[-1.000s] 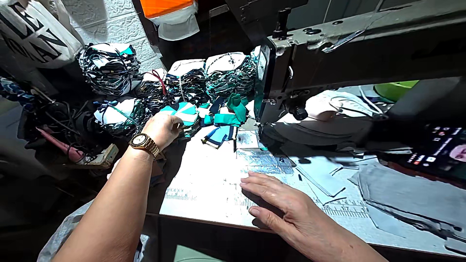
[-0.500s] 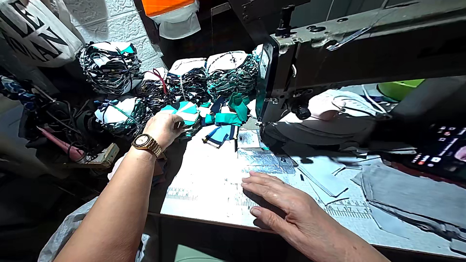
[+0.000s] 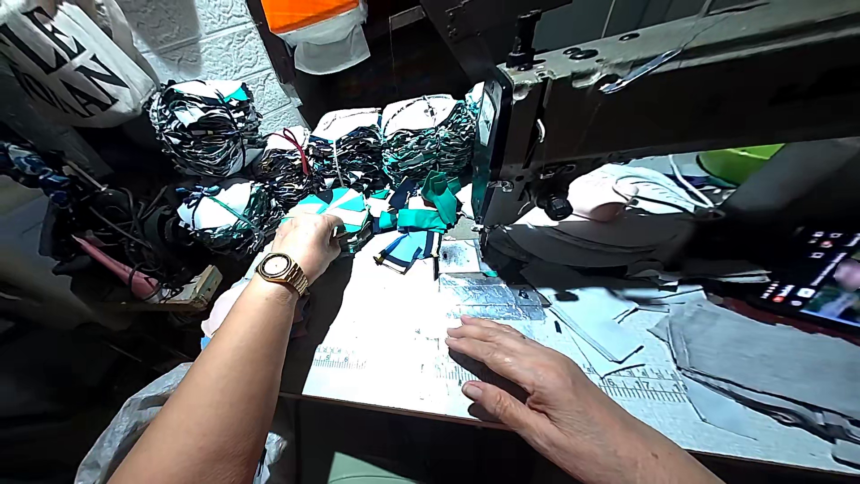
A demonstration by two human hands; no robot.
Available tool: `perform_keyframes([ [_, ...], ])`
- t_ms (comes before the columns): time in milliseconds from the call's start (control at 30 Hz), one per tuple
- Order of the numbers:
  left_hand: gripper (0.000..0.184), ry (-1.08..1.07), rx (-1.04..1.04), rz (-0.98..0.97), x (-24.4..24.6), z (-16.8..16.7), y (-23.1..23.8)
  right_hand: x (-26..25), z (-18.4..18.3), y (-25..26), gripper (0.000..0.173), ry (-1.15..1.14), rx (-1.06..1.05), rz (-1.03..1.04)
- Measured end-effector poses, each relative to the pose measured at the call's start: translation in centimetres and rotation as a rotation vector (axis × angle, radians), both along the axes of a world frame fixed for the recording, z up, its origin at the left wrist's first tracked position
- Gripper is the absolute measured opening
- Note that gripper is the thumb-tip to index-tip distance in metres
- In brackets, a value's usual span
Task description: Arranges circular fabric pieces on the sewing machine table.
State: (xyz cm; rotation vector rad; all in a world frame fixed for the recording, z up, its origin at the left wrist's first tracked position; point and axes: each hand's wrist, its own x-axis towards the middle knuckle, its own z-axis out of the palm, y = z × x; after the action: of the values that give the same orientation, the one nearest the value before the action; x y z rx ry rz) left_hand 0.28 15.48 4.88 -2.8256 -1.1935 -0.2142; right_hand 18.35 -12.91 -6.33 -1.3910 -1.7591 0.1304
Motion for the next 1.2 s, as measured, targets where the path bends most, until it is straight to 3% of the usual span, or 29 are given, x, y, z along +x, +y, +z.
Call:
perform_keyframes([
  [233,0.022,-0.005,0.081,0.037,0.3,-0.6,-0.2,0.0,0.0,0.0,0.044,0.004,-0.003,-0.001],
  [533,0.025,-0.193,0.094,0.007,-0.7,-0.1,-0.7,0.0,0.0,0.0,0.044,0.018,0.001,0.003],
  [633,0.024,-0.235,0.210,-0.094,-1.9,0.1,-3.6,0.0,0.0,-0.3,0.038,0.119,0.042,-0.002],
  [733,0.019,-0.261,0.281,-0.192,-2.8,-0.3,-9.5,-0.2,0.4,-1.0,0.029,0.305,0.125,-0.101],
  [933,0.017,-0.352,0.269,-0.457,-1.2,-7.3,-20.3,-0.2,1.4,-2.1,0.024,0.462,0.261,-0.325],
  [1133,0.019,-0.421,0.227,-0.514,1.5,-9.1,-23.1,-0.3,1.8,-2.6,0.025,0.511,0.301,-0.345],
  [1200,0.032,-0.406,0.137,-0.534,1.8,-8.4,-23.0,-0.2,1.7,-2.7,0.025,0.536,0.311,-0.340],
])
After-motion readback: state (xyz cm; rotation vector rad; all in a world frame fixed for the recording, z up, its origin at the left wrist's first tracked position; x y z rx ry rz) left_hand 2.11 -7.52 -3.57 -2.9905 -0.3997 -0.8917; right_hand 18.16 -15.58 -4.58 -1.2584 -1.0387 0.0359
